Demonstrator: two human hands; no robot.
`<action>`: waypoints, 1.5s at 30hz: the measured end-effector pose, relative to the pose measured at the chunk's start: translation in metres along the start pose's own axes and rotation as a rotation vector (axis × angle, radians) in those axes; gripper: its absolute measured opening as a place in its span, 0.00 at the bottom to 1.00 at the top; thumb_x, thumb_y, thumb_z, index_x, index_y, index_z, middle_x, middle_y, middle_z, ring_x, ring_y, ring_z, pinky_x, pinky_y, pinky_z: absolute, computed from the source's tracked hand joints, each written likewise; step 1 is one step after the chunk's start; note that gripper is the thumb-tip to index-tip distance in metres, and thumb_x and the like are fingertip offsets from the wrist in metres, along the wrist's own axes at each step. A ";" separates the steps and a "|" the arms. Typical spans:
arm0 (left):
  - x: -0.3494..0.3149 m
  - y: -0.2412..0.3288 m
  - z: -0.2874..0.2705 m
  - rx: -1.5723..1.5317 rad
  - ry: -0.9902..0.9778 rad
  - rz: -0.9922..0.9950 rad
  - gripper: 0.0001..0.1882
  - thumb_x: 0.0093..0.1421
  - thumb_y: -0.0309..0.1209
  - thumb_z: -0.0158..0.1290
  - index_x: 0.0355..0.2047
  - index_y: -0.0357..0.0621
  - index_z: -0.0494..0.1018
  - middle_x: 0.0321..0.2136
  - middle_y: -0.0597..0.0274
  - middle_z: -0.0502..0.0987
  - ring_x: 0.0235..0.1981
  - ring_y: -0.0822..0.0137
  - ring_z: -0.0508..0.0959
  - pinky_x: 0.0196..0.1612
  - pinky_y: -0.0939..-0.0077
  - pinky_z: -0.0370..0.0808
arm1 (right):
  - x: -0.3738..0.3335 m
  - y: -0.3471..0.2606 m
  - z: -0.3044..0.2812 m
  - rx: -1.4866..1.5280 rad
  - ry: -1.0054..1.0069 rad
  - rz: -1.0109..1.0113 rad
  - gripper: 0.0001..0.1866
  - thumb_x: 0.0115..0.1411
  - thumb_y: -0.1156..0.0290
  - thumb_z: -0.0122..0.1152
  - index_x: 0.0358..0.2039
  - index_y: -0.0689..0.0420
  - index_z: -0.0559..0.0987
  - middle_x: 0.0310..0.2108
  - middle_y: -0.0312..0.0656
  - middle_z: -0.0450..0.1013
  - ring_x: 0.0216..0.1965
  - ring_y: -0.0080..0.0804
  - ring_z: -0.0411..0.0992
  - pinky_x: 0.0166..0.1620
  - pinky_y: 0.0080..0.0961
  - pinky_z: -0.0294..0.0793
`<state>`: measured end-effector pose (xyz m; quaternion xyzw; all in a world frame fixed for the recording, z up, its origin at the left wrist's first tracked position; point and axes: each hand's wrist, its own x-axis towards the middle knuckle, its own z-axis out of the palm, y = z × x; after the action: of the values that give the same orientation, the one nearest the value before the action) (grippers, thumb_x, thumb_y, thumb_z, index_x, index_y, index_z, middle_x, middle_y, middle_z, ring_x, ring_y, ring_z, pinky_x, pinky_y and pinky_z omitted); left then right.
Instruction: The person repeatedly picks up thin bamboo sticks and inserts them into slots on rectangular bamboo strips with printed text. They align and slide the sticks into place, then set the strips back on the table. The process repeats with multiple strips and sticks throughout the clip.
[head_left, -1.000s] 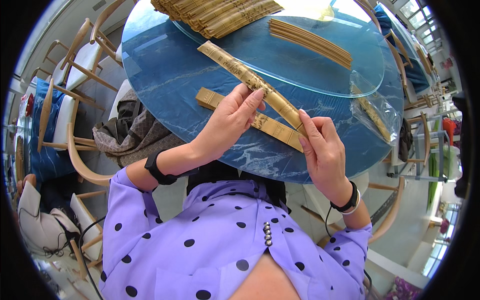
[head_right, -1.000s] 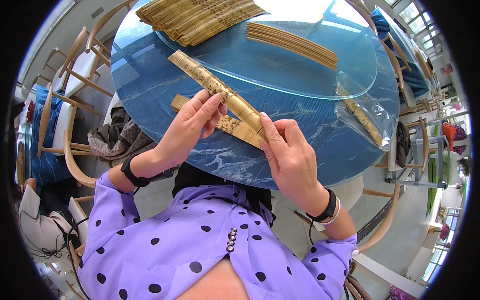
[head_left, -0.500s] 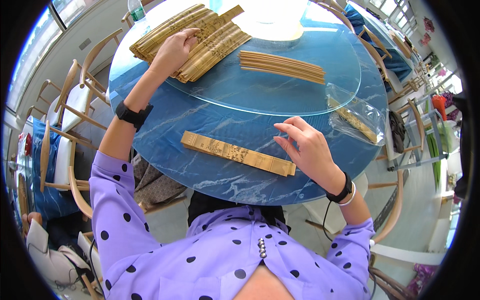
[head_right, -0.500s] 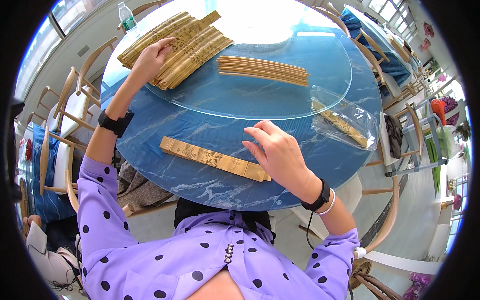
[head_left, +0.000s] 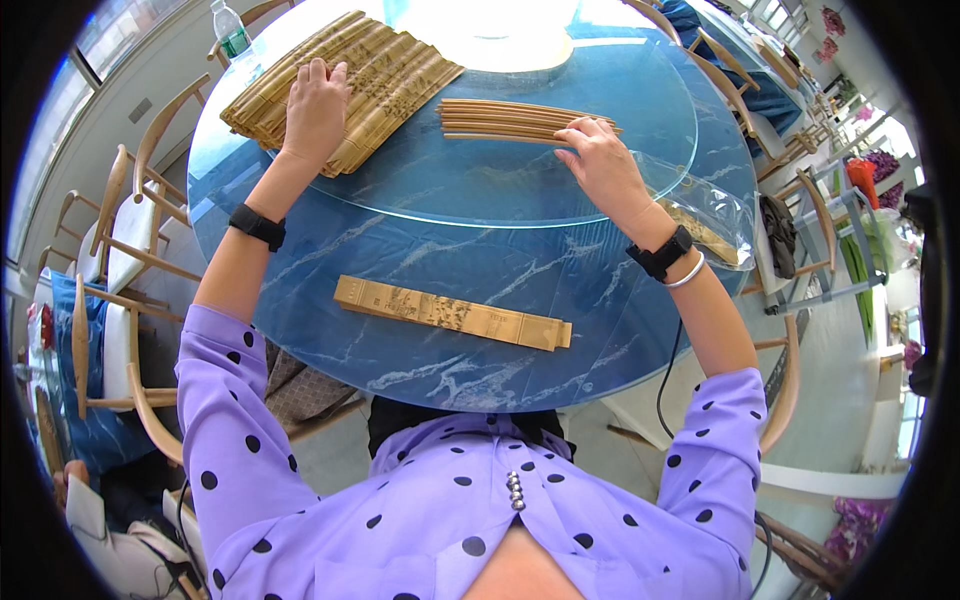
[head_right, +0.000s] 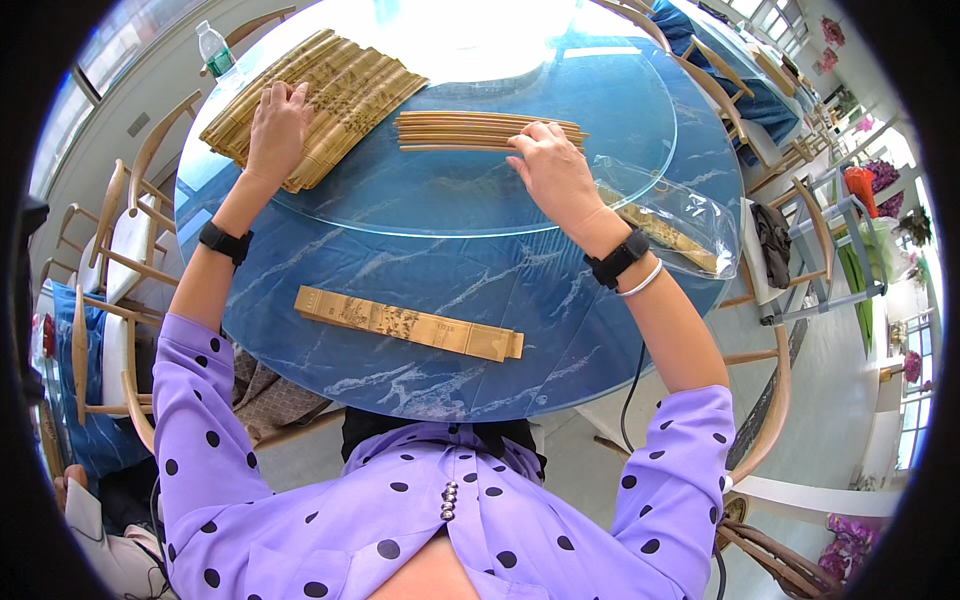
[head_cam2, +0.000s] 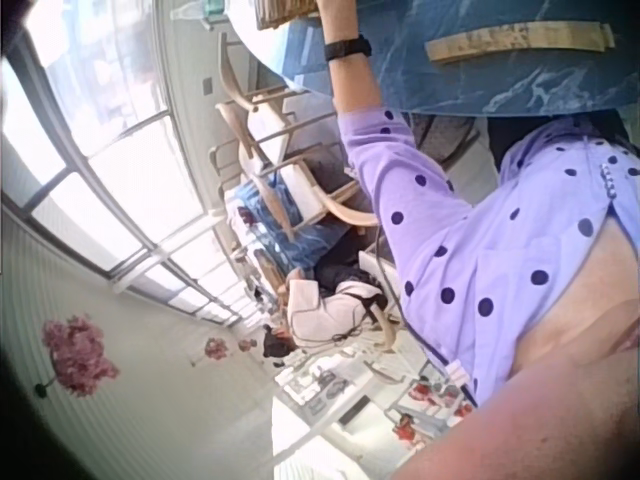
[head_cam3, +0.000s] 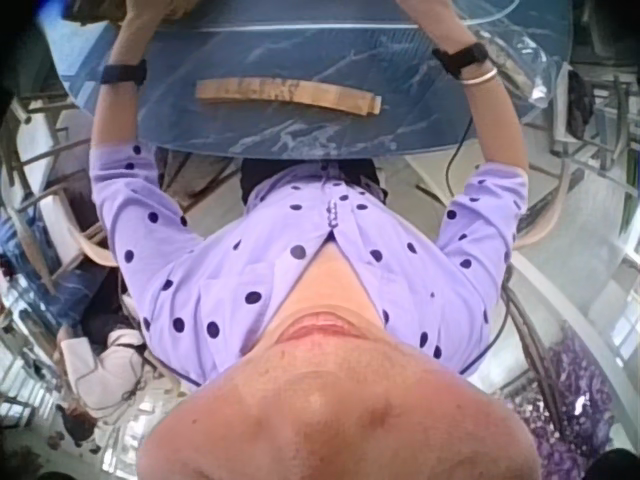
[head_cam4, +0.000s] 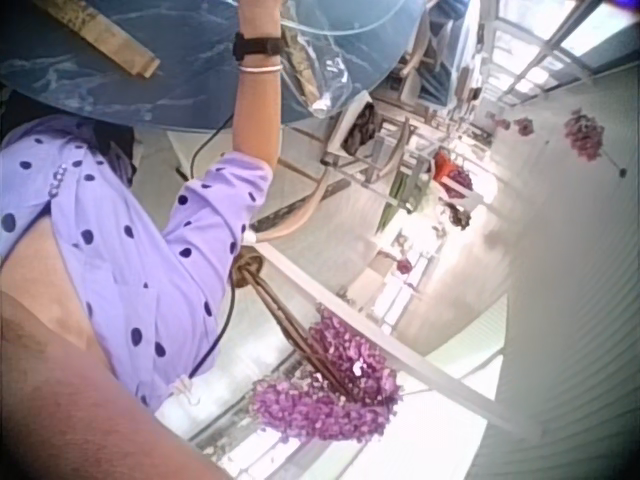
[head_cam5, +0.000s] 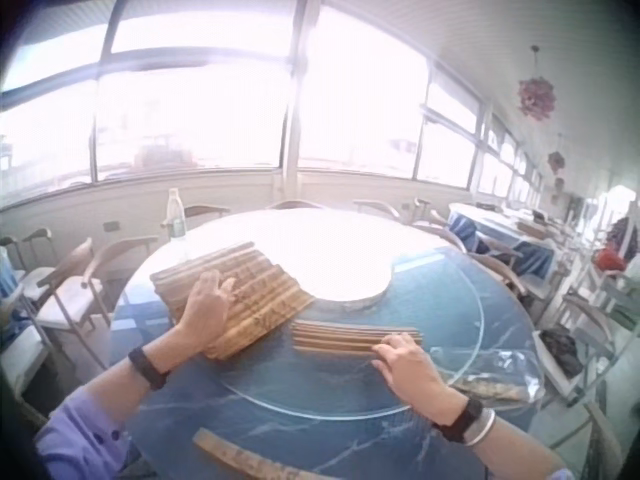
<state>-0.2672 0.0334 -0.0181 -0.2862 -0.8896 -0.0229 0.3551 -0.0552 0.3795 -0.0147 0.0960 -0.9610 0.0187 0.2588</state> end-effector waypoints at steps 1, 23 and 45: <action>-0.003 0.004 -0.011 -0.030 0.011 -0.004 0.20 0.66 0.32 0.53 0.57 0.39 0.75 0.49 0.50 0.71 0.53 0.52 0.72 0.57 0.58 0.72 | 0.003 0.002 0.002 -0.004 -0.016 0.004 0.13 0.63 0.67 0.65 0.46 0.60 0.82 0.49 0.44 0.76 0.56 0.43 0.71 0.58 0.37 0.75; -0.249 0.137 -0.170 -0.850 -0.128 -0.335 0.12 0.62 0.24 0.58 0.46 0.38 0.77 0.37 0.56 0.75 0.39 0.54 0.75 0.44 0.62 0.72 | 0.014 0.011 0.043 -0.102 -0.429 0.096 0.32 0.76 0.52 0.40 0.73 0.58 0.57 0.74 0.51 0.51 0.76 0.48 0.47 0.75 0.46 0.47; -0.228 0.166 -0.161 -0.876 0.010 -0.157 0.12 0.59 0.19 0.58 0.43 0.38 0.77 0.33 0.57 0.75 0.31 0.56 0.74 0.34 0.64 0.72 | 0.036 -0.040 0.020 -0.019 -0.053 -0.225 0.09 0.57 0.70 0.70 0.37 0.58 0.83 0.38 0.40 0.72 0.46 0.39 0.71 0.52 0.37 0.75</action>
<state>0.0522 0.0201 -0.0721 -0.3412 -0.8133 -0.4260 0.2017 -0.0872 0.3324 -0.0144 0.2011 -0.9508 -0.0222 0.2347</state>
